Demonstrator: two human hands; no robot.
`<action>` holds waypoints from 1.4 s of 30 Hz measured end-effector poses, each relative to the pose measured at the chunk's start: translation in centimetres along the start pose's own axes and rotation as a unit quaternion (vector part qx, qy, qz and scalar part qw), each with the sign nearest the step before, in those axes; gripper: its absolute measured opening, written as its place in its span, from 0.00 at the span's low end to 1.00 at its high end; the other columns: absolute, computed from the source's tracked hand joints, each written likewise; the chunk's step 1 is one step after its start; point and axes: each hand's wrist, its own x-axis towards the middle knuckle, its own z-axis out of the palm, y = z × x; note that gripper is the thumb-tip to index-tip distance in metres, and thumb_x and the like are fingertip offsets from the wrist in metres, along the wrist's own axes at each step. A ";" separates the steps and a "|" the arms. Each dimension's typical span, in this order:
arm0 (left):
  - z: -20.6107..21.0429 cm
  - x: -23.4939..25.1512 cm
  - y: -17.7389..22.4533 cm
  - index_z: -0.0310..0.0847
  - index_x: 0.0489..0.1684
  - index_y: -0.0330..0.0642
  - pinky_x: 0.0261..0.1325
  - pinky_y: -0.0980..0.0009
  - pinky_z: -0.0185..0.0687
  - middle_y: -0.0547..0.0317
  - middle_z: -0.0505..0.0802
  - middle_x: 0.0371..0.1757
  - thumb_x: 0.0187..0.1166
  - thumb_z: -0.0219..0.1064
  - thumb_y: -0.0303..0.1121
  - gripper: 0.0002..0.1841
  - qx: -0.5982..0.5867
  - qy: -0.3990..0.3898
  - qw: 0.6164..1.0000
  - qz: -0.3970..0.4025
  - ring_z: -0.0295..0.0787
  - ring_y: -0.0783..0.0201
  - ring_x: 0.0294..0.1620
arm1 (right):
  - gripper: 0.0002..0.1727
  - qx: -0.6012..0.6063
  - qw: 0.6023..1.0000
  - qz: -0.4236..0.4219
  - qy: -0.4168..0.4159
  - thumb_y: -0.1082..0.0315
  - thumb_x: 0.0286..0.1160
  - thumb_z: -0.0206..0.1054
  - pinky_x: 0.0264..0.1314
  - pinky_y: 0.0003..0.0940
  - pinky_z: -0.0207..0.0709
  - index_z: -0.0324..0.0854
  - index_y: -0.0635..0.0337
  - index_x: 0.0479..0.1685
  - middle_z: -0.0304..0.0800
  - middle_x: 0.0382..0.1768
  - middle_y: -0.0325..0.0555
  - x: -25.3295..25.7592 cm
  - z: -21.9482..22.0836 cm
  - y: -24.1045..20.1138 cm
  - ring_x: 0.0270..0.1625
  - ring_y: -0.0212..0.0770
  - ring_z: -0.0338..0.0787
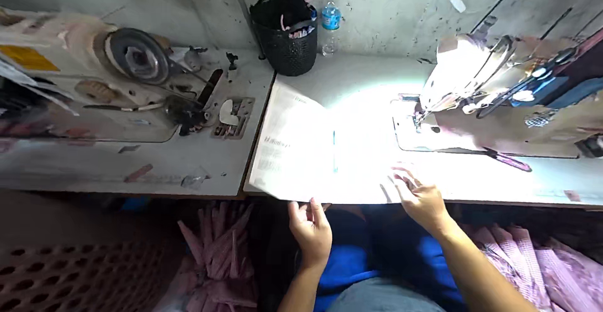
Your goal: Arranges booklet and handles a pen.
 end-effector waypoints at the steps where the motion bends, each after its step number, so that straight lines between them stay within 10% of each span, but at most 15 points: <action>1: 0.1 -0.1 0.7 0.62 0.67 0.19 0.41 0.71 0.97 0.62 0.92 0.32 0.79 0.57 0.17 0.19 -0.019 0.008 0.998 -0.054 0.96 0.72 0.32 | 0.17 -0.026 0.999 -0.001 -0.045 0.67 0.81 0.61 0.64 0.44 0.85 0.88 0.66 0.60 0.91 0.61 0.56 0.9 0.3 -0.3 0.61 0.46 0.92; 4: -0.8 -0.5 2.5 0.71 0.51 0.30 0.29 0.70 0.95 0.58 0.95 0.28 0.88 0.51 0.21 0.06 -0.062 -0.044 0.968 -0.238 0.96 0.65 0.25 | 0.14 -0.075 0.985 0.002 -0.153 0.67 0.84 0.61 0.55 0.49 0.85 0.87 0.63 0.59 0.90 0.52 0.55 4.7 1.5 -1.6 0.51 0.50 0.91; 7: -3.3 -0.8 4.1 0.82 0.32 0.38 0.24 0.74 0.86 0.63 0.93 0.24 0.93 0.37 0.39 0.27 -0.023 -0.318 0.883 -0.344 0.90 0.70 0.21 | 0.16 -0.052 0.980 0.050 -0.185 0.59 0.88 0.61 0.39 0.41 0.82 0.82 0.65 0.49 0.85 0.32 0.48 7.7 4.5 -3.4 0.33 0.42 0.86; 11: -3.1 -0.3 7.3 0.83 0.25 0.36 0.30 0.79 0.84 0.61 0.90 0.25 0.88 0.59 0.39 0.20 -0.069 -0.475 0.867 -0.135 0.87 0.76 0.25 | 0.23 -0.021 0.959 0.126 -0.253 0.63 0.85 0.65 0.58 0.51 0.82 0.73 0.74 0.68 0.88 0.48 0.62 9.6 7.7 -4.5 0.51 0.54 0.90; 16: -0.8 5.0 6.7 0.83 0.55 0.41 0.62 0.70 0.86 0.63 0.92 0.53 0.88 0.58 0.41 0.14 0.005 -0.250 0.965 0.079 0.89 0.71 0.57 | 0.16 -0.031 0.969 0.024 -0.246 0.61 0.85 0.60 0.35 0.38 0.79 0.79 0.67 0.56 0.84 0.31 0.47 6.8 3.1 -4.8 0.32 0.40 0.84; 19: -1.0 8.9 6.6 0.83 0.61 0.55 0.72 0.63 0.80 0.72 0.92 0.62 0.91 0.49 0.53 0.20 -0.023 -0.168 0.983 0.070 0.86 0.68 0.67 | 0.15 -0.078 0.960 -0.149 -0.225 0.60 0.82 0.57 0.39 0.31 0.83 0.86 0.57 0.52 0.88 0.42 0.44 4.1 -0.6 -4.1 0.40 0.37 0.89; 21: -0.5 9.8 7.6 0.80 0.68 0.60 0.75 0.62 0.77 0.73 0.88 0.69 0.89 0.44 0.62 0.27 -0.052 -0.175 0.982 0.058 0.82 0.66 0.73 | 0.13 -0.121 0.947 -0.210 -0.209 0.61 0.78 0.55 0.23 0.27 0.74 0.86 0.51 0.42 0.81 0.29 0.39 2.7 -1.9 -3.8 0.26 0.34 0.82; 24: 1.9 7.6 9.3 0.65 0.84 0.62 0.84 0.64 0.65 0.76 0.75 0.84 0.85 0.34 0.70 0.37 -0.024 -0.285 0.957 0.055 0.68 0.71 0.85 | 0.11 -0.123 0.931 -0.271 -0.214 0.63 0.80 0.54 0.28 0.33 0.75 0.82 0.50 0.37 0.79 0.24 0.39 2.1 -2.4 -4.4 0.27 0.40 0.82; 27: 4.0 4.9 8.9 0.49 0.92 0.31 0.94 0.55 0.49 0.42 0.67 0.89 0.86 0.27 0.69 0.50 -0.006 -0.428 0.901 0.063 0.57 0.58 0.92 | 0.11 -0.099 0.920 -0.314 -0.212 0.63 0.88 0.53 0.27 0.34 0.73 0.82 0.48 0.43 0.80 0.26 0.40 2.1 -2.3 -5.5 0.26 0.41 0.82; 29: 3.7 5.1 8.4 0.46 0.94 0.34 0.95 0.45 0.41 0.43 0.65 0.91 0.84 0.25 0.72 0.52 0.036 -0.415 0.906 0.076 0.53 0.56 0.94 | 0.11 -0.113 0.917 -0.319 -0.210 0.63 0.89 0.52 0.24 0.31 0.68 0.81 0.48 0.43 0.76 0.25 0.39 2.3 -2.3 -5.4 0.24 0.39 0.77; 34: 1.1 10.9 6.1 0.57 0.90 0.47 0.86 0.55 0.66 0.60 0.75 0.85 0.88 0.37 0.66 0.40 0.061 -0.390 0.916 0.073 0.67 0.63 0.87 | 0.21 0.112 0.968 -0.195 -0.111 0.58 0.84 0.65 0.37 0.20 0.71 0.74 0.54 0.19 0.76 0.23 0.35 7.1 -3.1 -3.9 0.32 0.26 0.78; 37: 2.7 14.3 2.4 0.82 0.71 0.42 0.82 0.53 0.70 0.53 0.84 0.75 0.88 0.56 0.49 0.25 0.208 -0.433 0.868 0.125 0.75 0.57 0.81 | 0.27 0.251 0.956 -0.029 -0.150 0.48 0.94 0.38 0.40 0.20 0.80 0.78 0.49 0.34 0.85 0.31 0.26 13.2 -0.3 -1.7 0.35 0.21 0.84; 39: 4.1 16.0 0.4 0.85 0.70 0.46 0.87 0.47 0.62 0.53 0.80 0.81 0.87 0.58 0.47 0.22 0.282 -0.495 0.804 0.170 0.68 0.52 0.87 | 0.40 0.275 0.947 0.081 -0.146 0.43 0.93 0.23 0.24 0.25 0.81 0.82 0.57 0.42 0.87 0.23 0.33 16.4 2.6 -1.0 0.21 0.27 0.84; 42: 5.4 17.9 -1.2 0.85 0.71 0.52 0.87 0.44 0.59 0.55 0.81 0.81 0.85 0.58 0.50 0.23 0.335 -0.549 0.719 0.264 0.69 0.50 0.87 | 0.38 0.352 0.918 0.139 -0.120 0.43 0.95 0.30 0.22 0.30 0.86 0.83 0.62 0.45 0.90 0.23 0.40 18.1 5.9 0.0 0.20 0.33 0.88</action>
